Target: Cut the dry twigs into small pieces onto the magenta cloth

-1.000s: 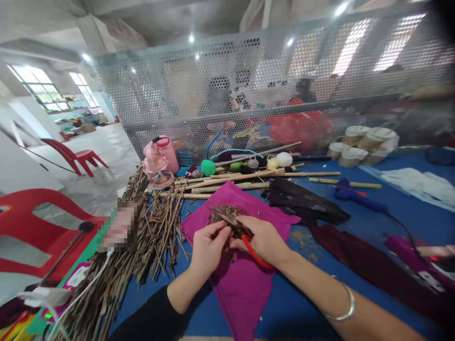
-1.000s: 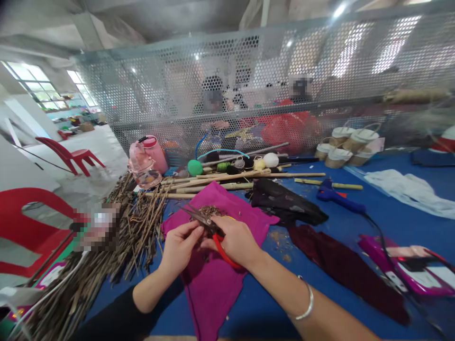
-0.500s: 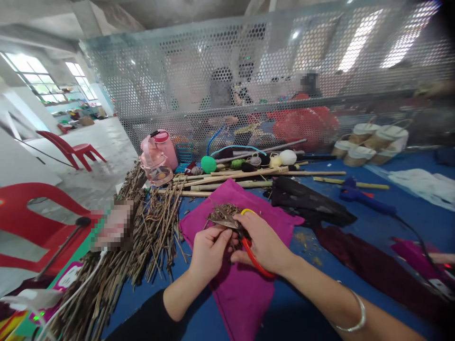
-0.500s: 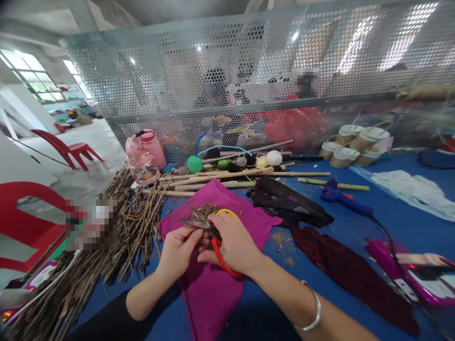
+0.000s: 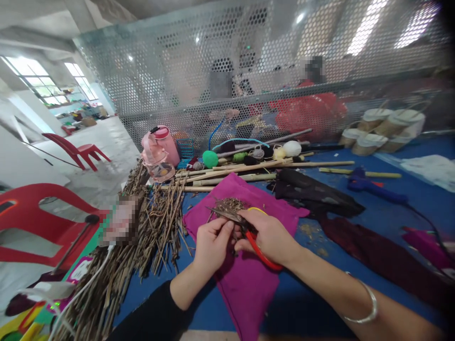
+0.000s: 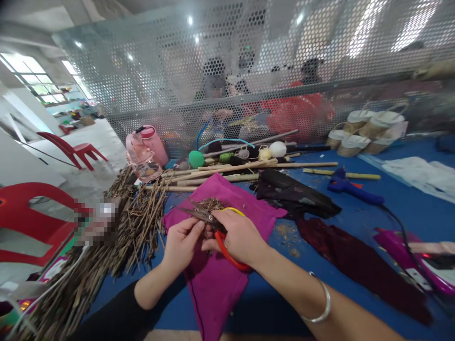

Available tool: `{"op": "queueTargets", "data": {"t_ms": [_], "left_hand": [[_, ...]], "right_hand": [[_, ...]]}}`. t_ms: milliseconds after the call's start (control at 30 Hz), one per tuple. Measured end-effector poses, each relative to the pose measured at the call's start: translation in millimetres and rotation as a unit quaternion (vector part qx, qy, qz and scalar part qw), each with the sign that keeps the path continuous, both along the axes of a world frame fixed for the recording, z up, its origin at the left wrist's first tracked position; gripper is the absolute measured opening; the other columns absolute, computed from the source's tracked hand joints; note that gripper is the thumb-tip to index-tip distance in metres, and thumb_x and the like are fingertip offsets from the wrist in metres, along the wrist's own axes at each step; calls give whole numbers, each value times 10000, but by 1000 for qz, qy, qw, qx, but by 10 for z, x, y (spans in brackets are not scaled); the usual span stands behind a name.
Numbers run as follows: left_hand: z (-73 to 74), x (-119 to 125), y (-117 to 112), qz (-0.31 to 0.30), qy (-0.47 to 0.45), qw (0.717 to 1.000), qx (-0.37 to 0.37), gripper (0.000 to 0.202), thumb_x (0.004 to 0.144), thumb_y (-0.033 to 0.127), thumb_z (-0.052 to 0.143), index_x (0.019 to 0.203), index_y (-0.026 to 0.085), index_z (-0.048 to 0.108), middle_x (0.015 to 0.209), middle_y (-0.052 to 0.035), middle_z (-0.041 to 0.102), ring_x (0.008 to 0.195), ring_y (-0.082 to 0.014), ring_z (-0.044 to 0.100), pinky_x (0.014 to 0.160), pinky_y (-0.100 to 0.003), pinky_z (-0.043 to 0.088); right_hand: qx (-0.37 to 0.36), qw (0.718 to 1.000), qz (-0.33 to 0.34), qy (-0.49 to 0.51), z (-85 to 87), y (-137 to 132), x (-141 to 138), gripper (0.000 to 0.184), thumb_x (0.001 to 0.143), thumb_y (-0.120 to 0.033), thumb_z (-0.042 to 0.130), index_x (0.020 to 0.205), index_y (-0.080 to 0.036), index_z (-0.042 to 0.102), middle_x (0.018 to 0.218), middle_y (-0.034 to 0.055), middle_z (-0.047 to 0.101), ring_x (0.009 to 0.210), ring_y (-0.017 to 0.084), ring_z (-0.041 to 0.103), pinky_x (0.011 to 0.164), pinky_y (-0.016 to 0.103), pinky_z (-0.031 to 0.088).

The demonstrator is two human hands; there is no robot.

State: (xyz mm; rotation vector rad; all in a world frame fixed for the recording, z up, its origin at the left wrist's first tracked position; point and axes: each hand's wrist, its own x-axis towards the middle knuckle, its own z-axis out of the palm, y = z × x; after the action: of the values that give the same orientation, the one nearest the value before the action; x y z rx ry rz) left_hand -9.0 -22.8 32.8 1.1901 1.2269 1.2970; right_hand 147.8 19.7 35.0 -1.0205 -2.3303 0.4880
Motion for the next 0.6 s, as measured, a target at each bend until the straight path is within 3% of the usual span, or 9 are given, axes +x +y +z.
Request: {"op": "queueTargets", "data": {"t_ms": [200,367,467,600], "left_hand": [[-9,0,6,0,-14,1000,3,291,766,386,540,844,136,667,728,-51,672,602,-146,603,530,-215,478],[-5,9,-6,-1,7,1000,16,307,758,392,545,888,138,661,699,-35,660,467,-98,526,430,-191,423],[-1,6,-6,-8,16,999,31,312,762,394,540,889,133,653,685,-35,652,449,-94,510,425,-195,422],[9,-1,9,-8,25,998,65,280,767,386,532,833,141,651,701,-38,656,576,-127,576,538,-209,466]], "right_hand": [[6,1000,-12,-17,58,-7,-5,414,699,-509,615,976,-207,559,896,80,638,856,231,584,724,316,443],[12,999,-22,-27,123,-63,-10,325,739,-517,568,854,-214,556,801,45,637,752,194,597,631,259,421],[25,998,-40,-42,130,-93,-7,350,738,-535,559,875,-213,557,790,49,629,725,191,594,607,254,413],[55,996,-57,-45,104,-96,-17,456,707,-561,577,988,-204,536,864,75,614,805,217,579,657,287,423]]}}
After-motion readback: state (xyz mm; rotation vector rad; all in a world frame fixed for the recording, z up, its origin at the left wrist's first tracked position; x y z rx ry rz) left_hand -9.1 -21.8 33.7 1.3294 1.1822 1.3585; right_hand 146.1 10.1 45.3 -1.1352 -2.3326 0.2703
